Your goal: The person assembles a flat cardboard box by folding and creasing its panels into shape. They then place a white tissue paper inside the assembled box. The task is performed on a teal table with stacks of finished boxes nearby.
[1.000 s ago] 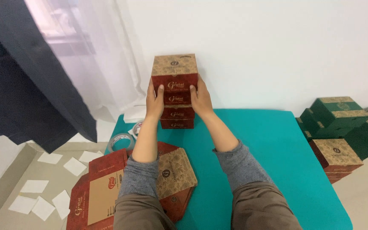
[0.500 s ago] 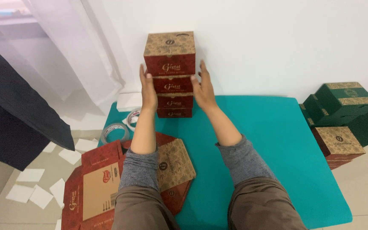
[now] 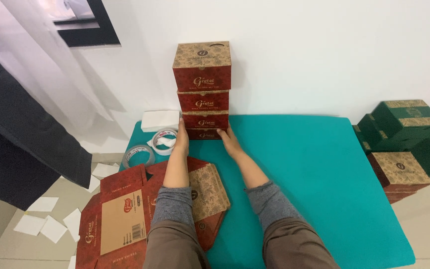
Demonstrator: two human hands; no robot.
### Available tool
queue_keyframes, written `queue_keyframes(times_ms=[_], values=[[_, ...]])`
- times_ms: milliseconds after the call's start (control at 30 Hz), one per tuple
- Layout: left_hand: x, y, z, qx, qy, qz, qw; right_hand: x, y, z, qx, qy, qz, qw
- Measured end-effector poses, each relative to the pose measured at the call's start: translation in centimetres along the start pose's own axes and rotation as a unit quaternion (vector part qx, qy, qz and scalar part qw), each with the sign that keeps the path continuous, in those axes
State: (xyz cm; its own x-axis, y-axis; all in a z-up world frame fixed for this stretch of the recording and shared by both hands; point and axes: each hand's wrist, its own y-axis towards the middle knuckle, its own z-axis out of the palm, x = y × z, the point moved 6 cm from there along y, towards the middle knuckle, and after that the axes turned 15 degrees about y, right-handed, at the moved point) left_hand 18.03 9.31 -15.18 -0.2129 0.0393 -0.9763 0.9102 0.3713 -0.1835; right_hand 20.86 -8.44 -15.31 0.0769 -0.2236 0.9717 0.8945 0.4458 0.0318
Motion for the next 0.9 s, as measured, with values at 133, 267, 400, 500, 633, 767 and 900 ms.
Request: queue_keyframes(times_ms=[133,267,400,500,633,767,900], values=[[-0.6,-1.3,0.8,0.000,0.006,-0.023,1.000,0.3,-0.6,-0.2,-0.015,-0.007,0.007,1.000],[-1.7,-4.9,3.0,-0.019,0.005,0.020,1.000,2.6,-3.3,-1.2,-0.063,0.002,-0.007,0.998],[-1.7,-7.3,5.6,-0.006,0.000,0.042,0.999,4.2,-6.9,-2.7,-0.109,0.026,-0.034,0.993],[-3.6,-11.2,8.1,0.047,0.028,0.065,0.996,5.4,-9.4,-4.2,-0.128,0.053,-0.018,0.990],[-6.1,-16.2,11.1,0.073,0.044,0.058,0.995,6.6,-12.3,-6.7,-0.160,0.108,-0.017,0.981],[-7.0,-19.2,14.5,0.082,0.052,0.099,0.990,8.7,-16.3,-9.0,-0.187,0.176,-0.048,0.965],[-6.1,-21.8,18.5,0.114,0.063,0.126,0.983,10.0,-20.1,-12.3,-0.220,0.200,-0.093,0.950]])
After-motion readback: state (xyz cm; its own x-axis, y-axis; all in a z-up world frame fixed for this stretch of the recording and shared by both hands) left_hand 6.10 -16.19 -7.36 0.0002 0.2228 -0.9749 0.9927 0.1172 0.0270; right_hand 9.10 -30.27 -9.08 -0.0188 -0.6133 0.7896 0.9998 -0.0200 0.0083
